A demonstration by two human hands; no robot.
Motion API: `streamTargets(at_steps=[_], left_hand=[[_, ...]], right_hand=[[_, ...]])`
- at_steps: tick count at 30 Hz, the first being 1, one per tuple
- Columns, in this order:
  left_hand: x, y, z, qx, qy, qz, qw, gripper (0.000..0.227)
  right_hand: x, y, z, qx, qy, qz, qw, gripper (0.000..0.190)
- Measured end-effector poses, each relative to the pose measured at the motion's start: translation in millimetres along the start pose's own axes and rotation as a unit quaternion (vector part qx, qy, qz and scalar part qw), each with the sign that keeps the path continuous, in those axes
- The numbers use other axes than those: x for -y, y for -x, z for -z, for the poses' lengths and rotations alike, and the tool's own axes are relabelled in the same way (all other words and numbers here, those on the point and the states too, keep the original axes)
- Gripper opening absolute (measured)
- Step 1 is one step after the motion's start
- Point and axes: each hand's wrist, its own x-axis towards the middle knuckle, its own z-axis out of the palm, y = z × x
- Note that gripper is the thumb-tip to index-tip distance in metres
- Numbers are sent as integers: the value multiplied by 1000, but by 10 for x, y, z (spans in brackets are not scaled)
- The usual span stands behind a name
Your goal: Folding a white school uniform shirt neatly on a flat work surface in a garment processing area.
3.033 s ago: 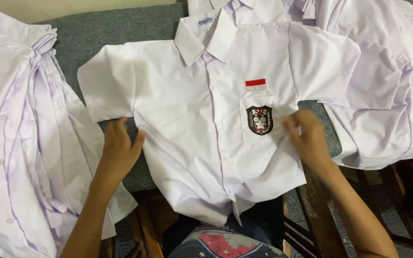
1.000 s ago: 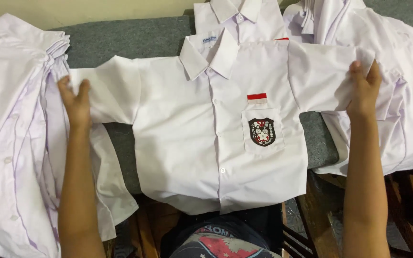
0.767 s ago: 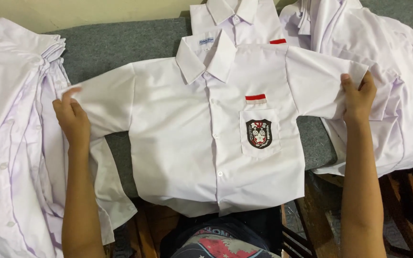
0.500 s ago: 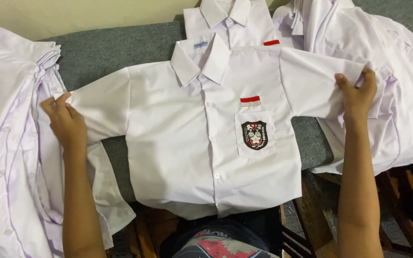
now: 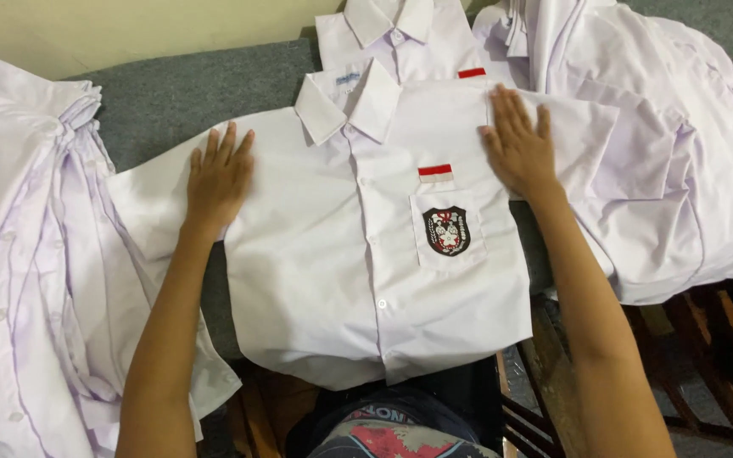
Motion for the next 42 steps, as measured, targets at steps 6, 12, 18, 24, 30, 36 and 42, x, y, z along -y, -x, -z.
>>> streamTargets(at_steps=[6, 12, 18, 24, 30, 36, 42], left_hand=[[171, -6, 342, 26, -10, 165, 986, 58], [476, -150, -129, -165, 36, 275, 946, 84], [-949, -514, -208, -93, -41, -51, 994, 63], [-1398, -1027, -306, -29, 52, -28, 998, 68], [-1383, -1084, -690, -84, 16, -6, 996, 70], [-1353, -1145, -783, -68, 17, -1, 998, 62], [-1347, -1218, -881, -69, -15, 7, 997, 63]], right_hand=[[-355, 14, 250, 45, -27, -113, 992, 71], [-208, -138, -179, -96, 65, -43, 992, 46], [1166, -245, -180, -63, 114, 163, 978, 64], [1450, -795, -367, -38, 51, 121, 991, 71], [1422, -946, -905, -97, 18, 84, 992, 70], [1467, -1030, -755, 47, 27, 55, 997, 72], [1481, -961, -1180, -138, 90, 126, 978, 57]])
